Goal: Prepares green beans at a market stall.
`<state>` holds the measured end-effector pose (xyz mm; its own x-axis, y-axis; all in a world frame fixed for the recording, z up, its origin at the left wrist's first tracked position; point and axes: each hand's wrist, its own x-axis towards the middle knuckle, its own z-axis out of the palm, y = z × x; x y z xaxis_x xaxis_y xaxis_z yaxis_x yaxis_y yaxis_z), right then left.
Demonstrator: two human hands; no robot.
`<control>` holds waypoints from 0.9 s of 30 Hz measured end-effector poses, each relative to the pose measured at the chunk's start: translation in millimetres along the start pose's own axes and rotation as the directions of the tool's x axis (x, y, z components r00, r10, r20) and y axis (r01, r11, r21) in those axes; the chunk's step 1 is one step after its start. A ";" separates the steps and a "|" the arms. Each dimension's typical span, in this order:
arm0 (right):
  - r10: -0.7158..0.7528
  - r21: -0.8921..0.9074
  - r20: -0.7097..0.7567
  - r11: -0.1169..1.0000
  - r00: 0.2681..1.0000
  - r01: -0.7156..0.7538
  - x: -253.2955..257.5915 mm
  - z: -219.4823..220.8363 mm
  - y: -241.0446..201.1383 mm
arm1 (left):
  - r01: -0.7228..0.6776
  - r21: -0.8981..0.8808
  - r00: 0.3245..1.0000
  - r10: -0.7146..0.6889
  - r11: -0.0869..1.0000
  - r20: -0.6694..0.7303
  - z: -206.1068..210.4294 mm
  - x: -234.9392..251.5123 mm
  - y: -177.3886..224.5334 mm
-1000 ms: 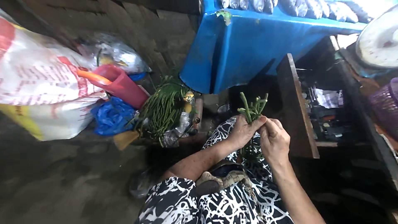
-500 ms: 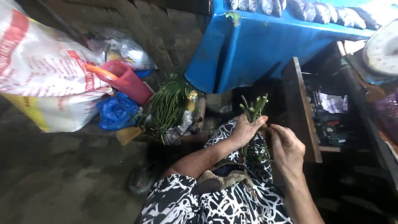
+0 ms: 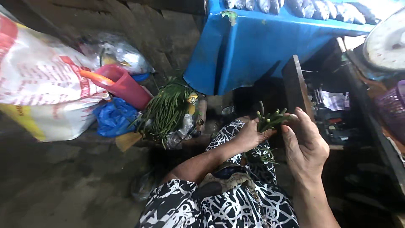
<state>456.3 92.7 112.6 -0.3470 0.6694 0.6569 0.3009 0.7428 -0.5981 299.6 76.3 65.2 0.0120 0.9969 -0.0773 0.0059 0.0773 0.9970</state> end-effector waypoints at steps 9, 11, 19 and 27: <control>-0.091 -0.191 0.127 0.975 0.988 0.115 -0.4 1.3 4.1 | -0.036 0.183 0.989 0.008 0.983 0.148 -1.1 -9.8 17.8; -0.074 -0.177 0.159 0.979 0.985 0.102 -2.2 0.9 5.2 | -0.002 0.176 0.990 -0.023 0.984 0.139 -2.2 -11.0 21.2; 0.008 -0.183 0.340 0.981 0.940 0.058 18.6 -15.0 -3.2 | -0.167 0.259 0.975 0.120 0.951 0.187 3.8 -20.2 13.3; -0.067 -0.091 0.314 0.991 0.947 0.100 25.9 -18.0 -13.4 | -0.353 0.209 0.933 0.325 0.912 0.155 0.4 -20.7 7.7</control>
<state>459.3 100.3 145.9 -0.6276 0.5813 0.5179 0.3439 0.8038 -0.4854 299.7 56.3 74.5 0.1678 0.9532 0.2515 0.2101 -0.2838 0.9356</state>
